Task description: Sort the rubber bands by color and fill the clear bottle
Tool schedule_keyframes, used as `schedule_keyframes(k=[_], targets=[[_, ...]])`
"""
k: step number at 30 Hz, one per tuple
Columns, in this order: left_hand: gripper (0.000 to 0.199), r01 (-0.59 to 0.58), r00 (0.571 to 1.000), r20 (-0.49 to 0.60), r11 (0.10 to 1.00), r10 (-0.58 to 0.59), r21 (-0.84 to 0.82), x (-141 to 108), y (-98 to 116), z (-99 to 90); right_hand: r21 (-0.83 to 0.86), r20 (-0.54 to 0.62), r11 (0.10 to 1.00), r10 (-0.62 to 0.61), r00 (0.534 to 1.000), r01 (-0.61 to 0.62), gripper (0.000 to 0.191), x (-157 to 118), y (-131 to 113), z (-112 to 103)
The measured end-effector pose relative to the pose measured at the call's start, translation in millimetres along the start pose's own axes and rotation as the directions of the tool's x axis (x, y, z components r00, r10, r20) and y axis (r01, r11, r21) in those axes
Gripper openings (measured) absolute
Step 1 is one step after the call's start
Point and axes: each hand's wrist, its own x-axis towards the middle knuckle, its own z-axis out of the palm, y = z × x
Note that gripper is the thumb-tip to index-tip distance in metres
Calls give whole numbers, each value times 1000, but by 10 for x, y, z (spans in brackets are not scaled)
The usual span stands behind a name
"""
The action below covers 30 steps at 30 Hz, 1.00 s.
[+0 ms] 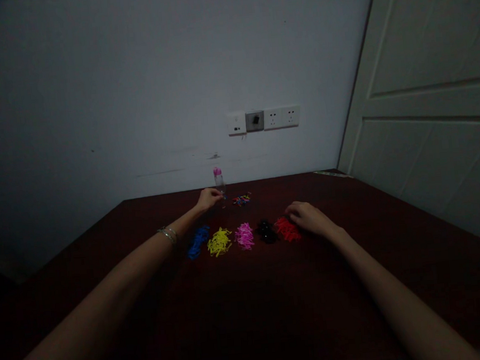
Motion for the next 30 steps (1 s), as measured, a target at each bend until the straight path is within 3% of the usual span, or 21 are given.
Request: schedule_keyframes(k=[14, 21, 30], targets=[[11, 19, 999, 32, 993, -15, -118, -58, 198, 89, -9, 14, 1000, 4, 1000, -4, 25, 24, 49, 43], [13, 62, 993, 108, 982, -44, -176, -100, 248, 111, -7, 12, 1000, 9, 1000, -8, 26, 11, 47, 32], [15, -103, 945, 300, 989, 131, -107, -325, 281, -230, -36, 25, 999, 17, 1000, -16, 26, 12, 59, 33]])
